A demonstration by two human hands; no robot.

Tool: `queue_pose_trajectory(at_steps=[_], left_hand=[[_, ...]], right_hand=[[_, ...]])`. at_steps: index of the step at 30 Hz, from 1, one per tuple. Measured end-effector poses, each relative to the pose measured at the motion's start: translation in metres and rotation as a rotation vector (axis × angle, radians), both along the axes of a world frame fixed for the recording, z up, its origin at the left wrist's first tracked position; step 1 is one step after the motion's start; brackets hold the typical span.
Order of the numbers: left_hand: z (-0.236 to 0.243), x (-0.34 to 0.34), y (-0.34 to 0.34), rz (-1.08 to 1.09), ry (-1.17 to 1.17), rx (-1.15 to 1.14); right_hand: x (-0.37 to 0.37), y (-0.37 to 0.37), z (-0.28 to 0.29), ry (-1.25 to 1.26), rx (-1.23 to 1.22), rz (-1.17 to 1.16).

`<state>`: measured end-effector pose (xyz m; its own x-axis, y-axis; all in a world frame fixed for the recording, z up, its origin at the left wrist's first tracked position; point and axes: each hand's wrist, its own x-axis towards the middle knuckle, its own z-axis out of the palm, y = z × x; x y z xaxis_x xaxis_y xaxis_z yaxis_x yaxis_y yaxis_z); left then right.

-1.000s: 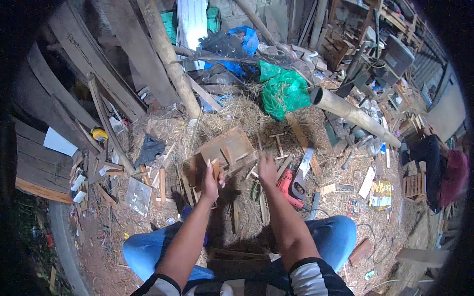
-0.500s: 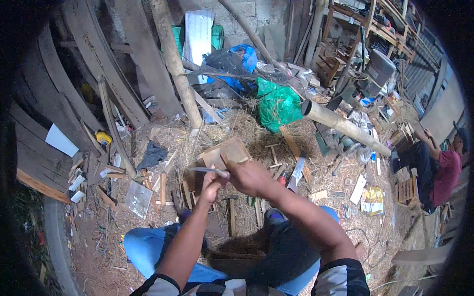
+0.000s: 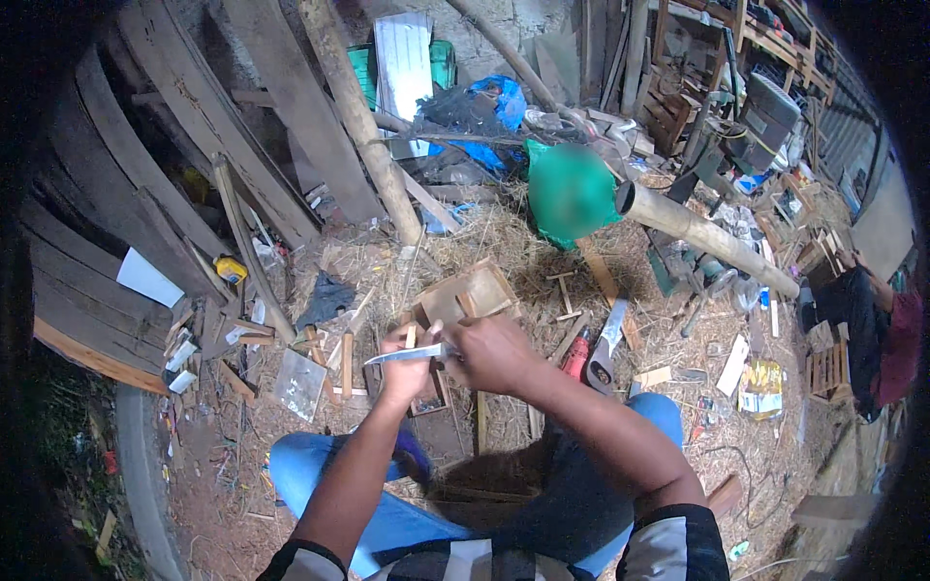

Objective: The person assembles a wooden box, applying glue to wooden strips, positioning them onto the box frame, and sawing off excess wood before hammering pieces into place.

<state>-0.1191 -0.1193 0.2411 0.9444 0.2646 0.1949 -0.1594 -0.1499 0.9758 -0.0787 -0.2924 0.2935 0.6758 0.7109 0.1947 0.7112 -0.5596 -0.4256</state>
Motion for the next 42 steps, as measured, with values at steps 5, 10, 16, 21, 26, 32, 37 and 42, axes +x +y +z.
queue_pose_trajectory(at_steps=[5,10,16,21,26,32,37,42], left_hand=[[0.003,-0.003,0.006,0.054,-0.182,0.276],[0.007,0.0,0.001,0.106,-0.092,0.336],[-0.011,0.002,0.0,0.076,-0.131,0.248],[-0.023,0.003,-0.002,0.139,-0.077,0.267],[-0.052,0.005,0.0,0.033,0.08,-0.027],[-0.064,0.002,-0.002,0.058,0.1,-0.062],[-0.077,0.005,0.001,0.026,0.06,-0.08],[-0.107,0.007,0.006,-0.019,-0.02,-0.112]], right_hand=[[-0.005,0.021,0.001,-0.042,-0.01,-0.104],[-0.001,0.026,0.004,-0.096,-0.068,-0.17],[0.014,0.03,-0.014,-0.118,-0.104,-0.154],[0.02,0.03,-0.022,-0.083,-0.144,-0.179],[0.029,0.029,-0.019,-0.026,-0.211,-0.183],[0.034,0.025,-0.029,0.025,-0.237,-0.216],[0.044,0.024,-0.056,0.035,-0.26,-0.293],[0.043,0.025,-0.067,0.019,-0.274,-0.281]])
